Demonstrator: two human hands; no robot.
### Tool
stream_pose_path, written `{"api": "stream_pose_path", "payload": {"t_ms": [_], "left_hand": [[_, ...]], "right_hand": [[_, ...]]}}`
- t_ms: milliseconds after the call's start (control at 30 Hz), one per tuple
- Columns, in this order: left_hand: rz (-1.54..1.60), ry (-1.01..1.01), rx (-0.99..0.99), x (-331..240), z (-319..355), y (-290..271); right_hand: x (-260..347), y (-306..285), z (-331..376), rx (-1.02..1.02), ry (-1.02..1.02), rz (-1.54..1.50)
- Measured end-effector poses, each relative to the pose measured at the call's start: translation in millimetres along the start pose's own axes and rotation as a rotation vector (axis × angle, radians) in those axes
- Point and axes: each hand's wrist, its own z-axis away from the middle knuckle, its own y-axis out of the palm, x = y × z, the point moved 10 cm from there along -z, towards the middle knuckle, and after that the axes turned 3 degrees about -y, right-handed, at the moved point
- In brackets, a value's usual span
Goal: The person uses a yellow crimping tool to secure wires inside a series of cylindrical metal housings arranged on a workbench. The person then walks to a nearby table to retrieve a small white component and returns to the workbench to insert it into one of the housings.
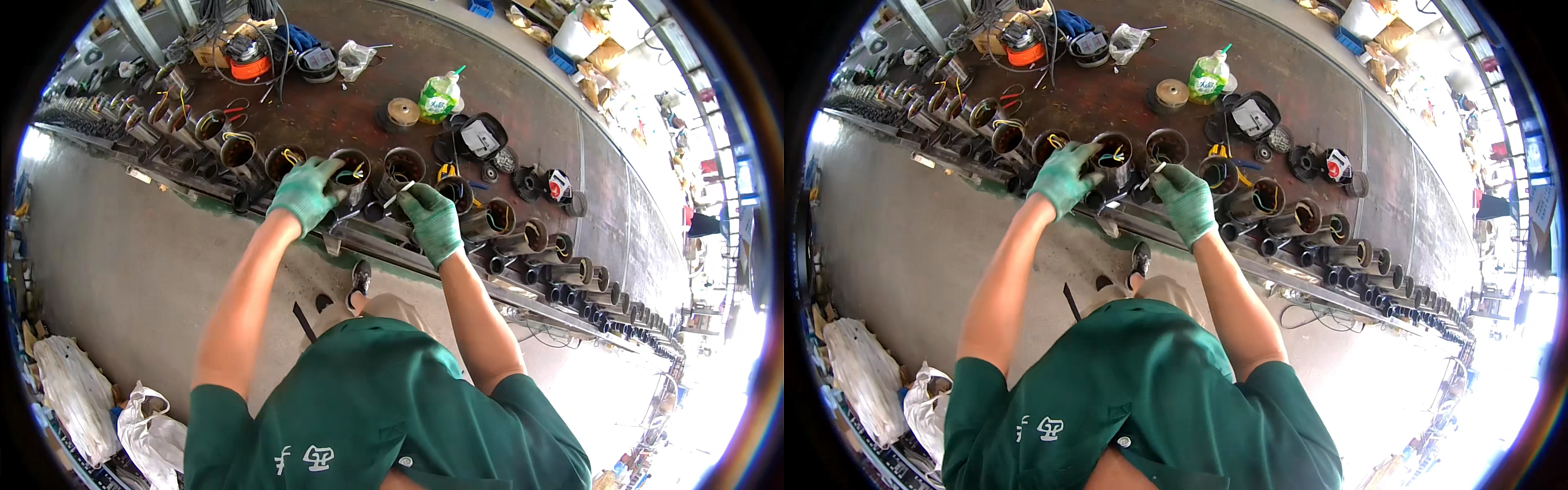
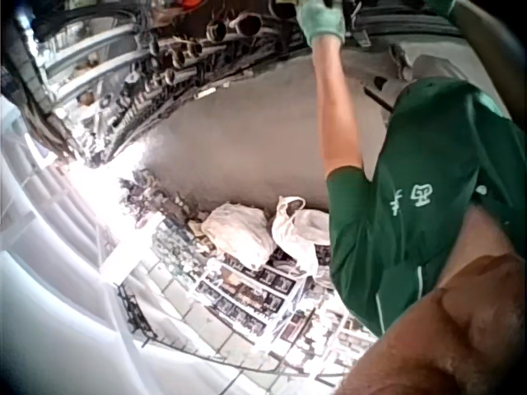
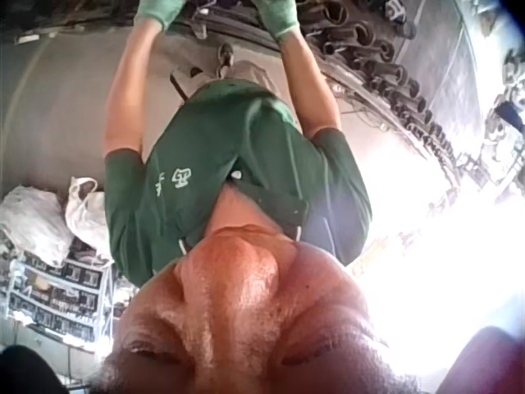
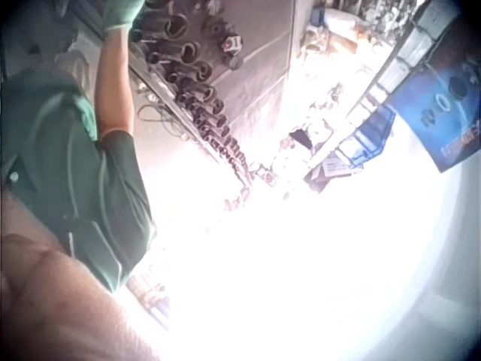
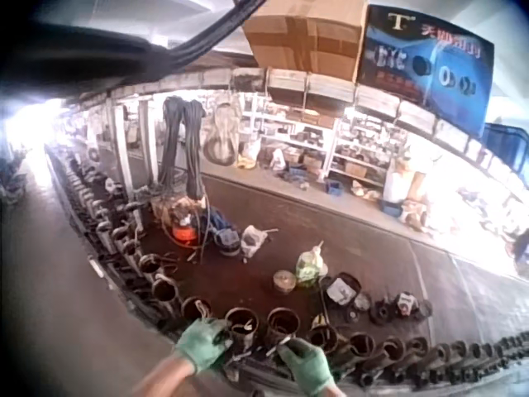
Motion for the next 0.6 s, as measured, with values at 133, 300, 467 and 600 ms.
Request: {"api": "stream_pose_path", "payload": {"t_ms": [133, 300, 467, 600], "left_hand": [[-0.147, 0.115, 0.299, -6, -60, 32], [0.229, 0.0, 0.597, 16, -109, 77], [0.137, 0.164, 0.81, -3, -154, 102], [0.293, 0.112, 0.862, 13, -168, 126]], "right_hand": [[-25, 11, -37, -0.004, 0.028, -0.03], [-40, 22, -63, 0.01, 0.048, -0.025], [-39, 24, -81, -0.053, 0.122, -0.058], [-47, 20, -93, -0.105, 0.176, 0.018]]}}
